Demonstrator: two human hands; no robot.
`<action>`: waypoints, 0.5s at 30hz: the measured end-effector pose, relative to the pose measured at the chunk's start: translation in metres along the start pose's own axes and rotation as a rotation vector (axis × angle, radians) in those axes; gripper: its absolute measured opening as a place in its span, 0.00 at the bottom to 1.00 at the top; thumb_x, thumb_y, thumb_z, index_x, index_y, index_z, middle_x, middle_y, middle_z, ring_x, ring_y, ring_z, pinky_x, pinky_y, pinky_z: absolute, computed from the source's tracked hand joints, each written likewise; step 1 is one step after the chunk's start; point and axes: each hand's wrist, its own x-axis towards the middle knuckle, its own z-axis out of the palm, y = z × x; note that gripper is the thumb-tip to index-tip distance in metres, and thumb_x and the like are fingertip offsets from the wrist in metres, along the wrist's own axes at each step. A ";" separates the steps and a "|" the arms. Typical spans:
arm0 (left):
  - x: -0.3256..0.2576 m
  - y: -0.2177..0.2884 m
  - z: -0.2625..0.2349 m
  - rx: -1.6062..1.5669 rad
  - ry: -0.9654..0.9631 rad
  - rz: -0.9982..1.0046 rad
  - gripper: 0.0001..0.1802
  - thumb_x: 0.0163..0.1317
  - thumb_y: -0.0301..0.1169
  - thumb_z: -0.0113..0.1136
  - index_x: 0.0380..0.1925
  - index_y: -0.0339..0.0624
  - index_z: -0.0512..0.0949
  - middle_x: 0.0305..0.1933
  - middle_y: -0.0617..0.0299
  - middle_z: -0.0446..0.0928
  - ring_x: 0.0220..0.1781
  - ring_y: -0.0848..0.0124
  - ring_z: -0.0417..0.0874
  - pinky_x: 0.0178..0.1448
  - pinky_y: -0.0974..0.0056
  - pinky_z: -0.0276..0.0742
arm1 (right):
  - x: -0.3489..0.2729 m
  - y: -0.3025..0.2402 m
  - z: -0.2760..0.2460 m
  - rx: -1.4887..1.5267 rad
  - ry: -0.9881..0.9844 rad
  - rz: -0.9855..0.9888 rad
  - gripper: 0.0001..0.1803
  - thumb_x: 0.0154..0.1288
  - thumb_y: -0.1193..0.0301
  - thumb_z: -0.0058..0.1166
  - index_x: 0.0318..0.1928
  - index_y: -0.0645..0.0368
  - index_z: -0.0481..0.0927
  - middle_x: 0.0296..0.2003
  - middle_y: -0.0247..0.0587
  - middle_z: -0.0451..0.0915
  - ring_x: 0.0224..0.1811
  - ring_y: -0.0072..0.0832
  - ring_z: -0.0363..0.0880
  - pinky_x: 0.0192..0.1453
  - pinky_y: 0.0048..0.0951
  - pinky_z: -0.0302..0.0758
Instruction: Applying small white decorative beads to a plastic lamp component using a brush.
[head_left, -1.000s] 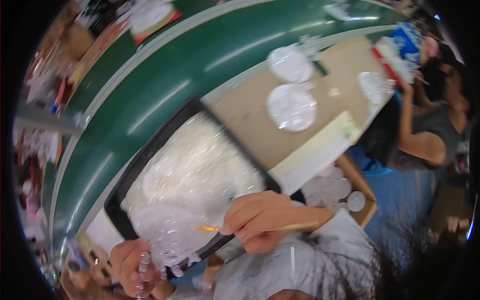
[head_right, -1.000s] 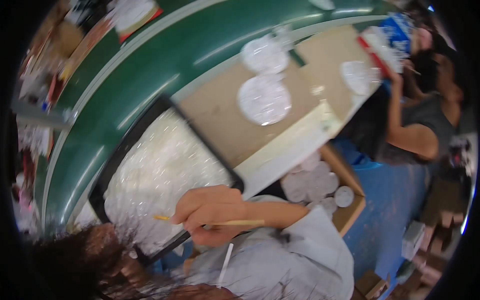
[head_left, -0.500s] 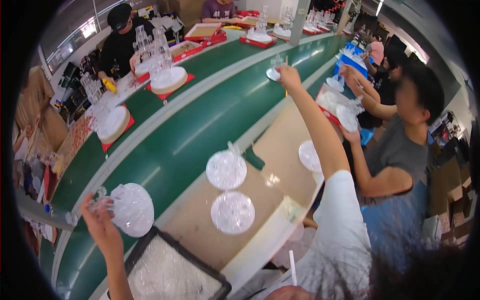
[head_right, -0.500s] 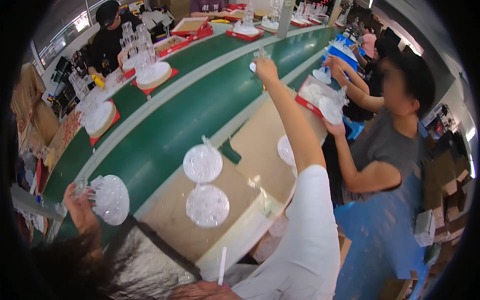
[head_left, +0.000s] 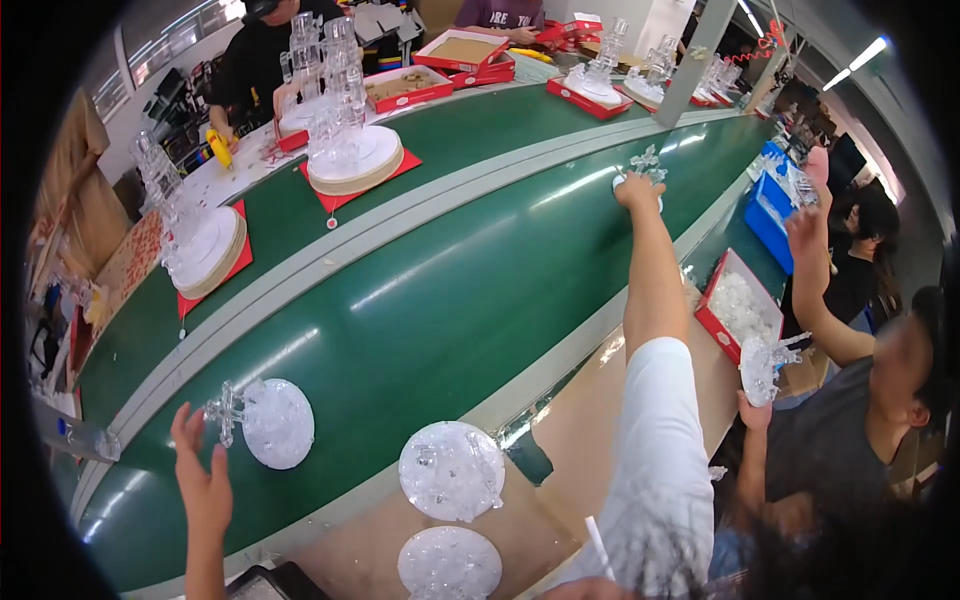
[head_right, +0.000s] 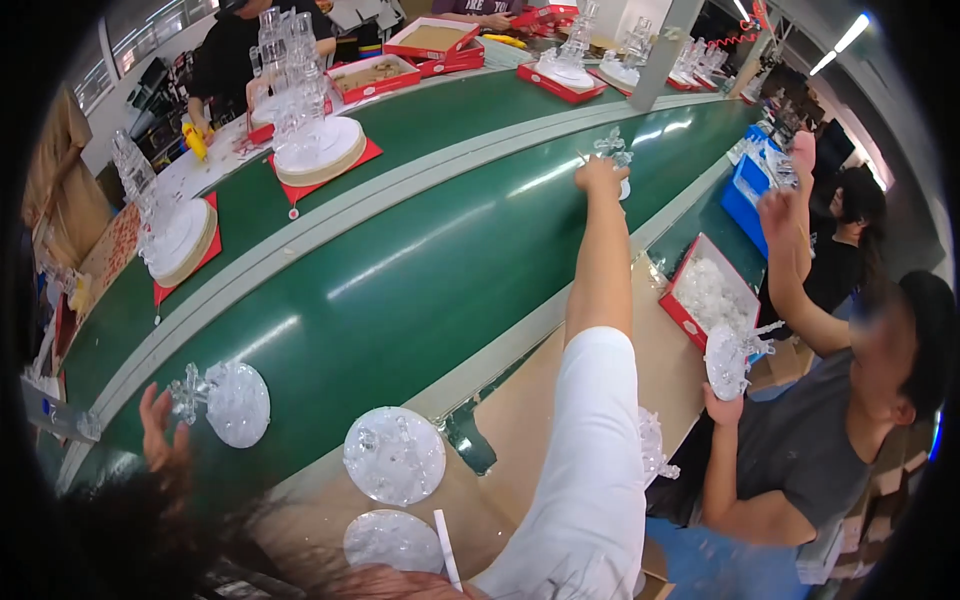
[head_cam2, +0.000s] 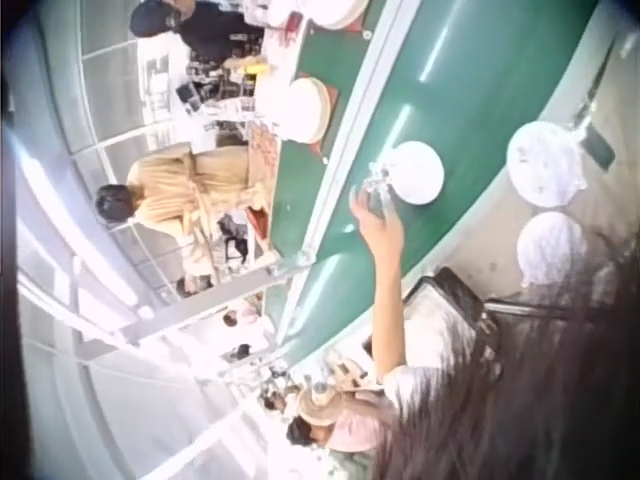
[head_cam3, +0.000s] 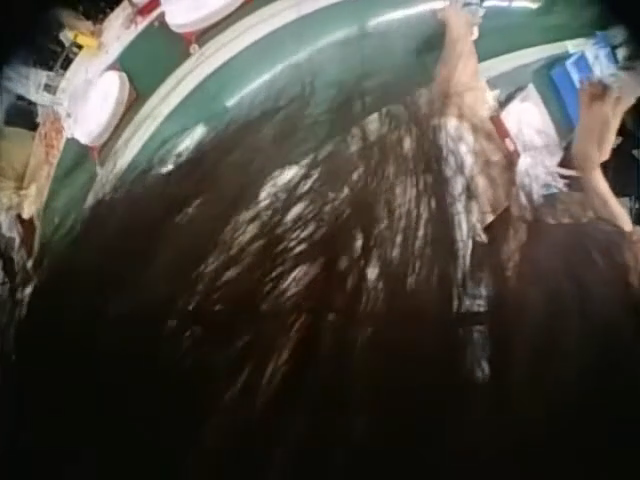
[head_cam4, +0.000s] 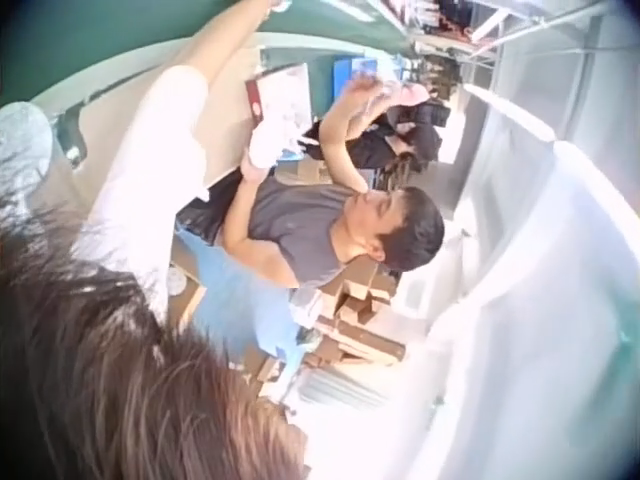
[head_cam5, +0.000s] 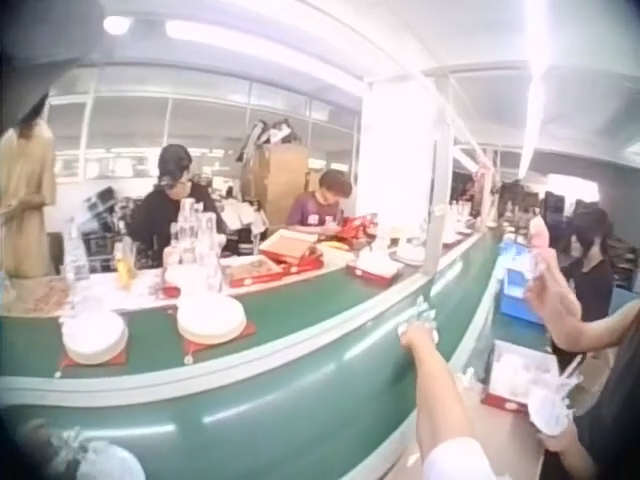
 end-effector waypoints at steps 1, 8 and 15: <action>-0.008 0.003 -0.009 0.004 0.004 -0.017 0.36 0.61 0.15 0.47 0.72 0.40 0.56 0.69 0.42 0.67 0.71 0.54 0.69 0.71 0.55 0.62 | -0.007 -0.006 -0.002 -0.004 -0.008 -0.016 0.31 0.63 0.64 0.41 0.69 0.51 0.69 0.67 0.54 0.68 0.73 0.47 0.63 0.72 0.62 0.52; -0.071 0.019 -0.079 0.073 0.006 -0.110 0.35 0.61 0.18 0.48 0.70 0.40 0.59 0.68 0.47 0.70 0.70 0.56 0.71 0.68 0.57 0.64 | -0.027 -0.025 -0.005 0.316 0.410 -0.163 0.16 0.65 0.66 0.47 0.41 0.58 0.86 0.37 0.60 0.83 0.42 0.56 0.82 0.49 0.51 0.78; -0.162 0.074 -0.126 0.181 -0.012 0.040 0.21 0.59 0.18 0.55 0.54 0.36 0.75 0.55 0.51 0.78 0.59 0.60 0.79 0.59 0.61 0.75 | -0.109 -0.057 -0.069 0.416 0.480 -0.431 0.19 0.70 0.57 0.48 0.41 0.55 0.88 0.38 0.56 0.85 0.44 0.53 0.83 0.48 0.51 0.77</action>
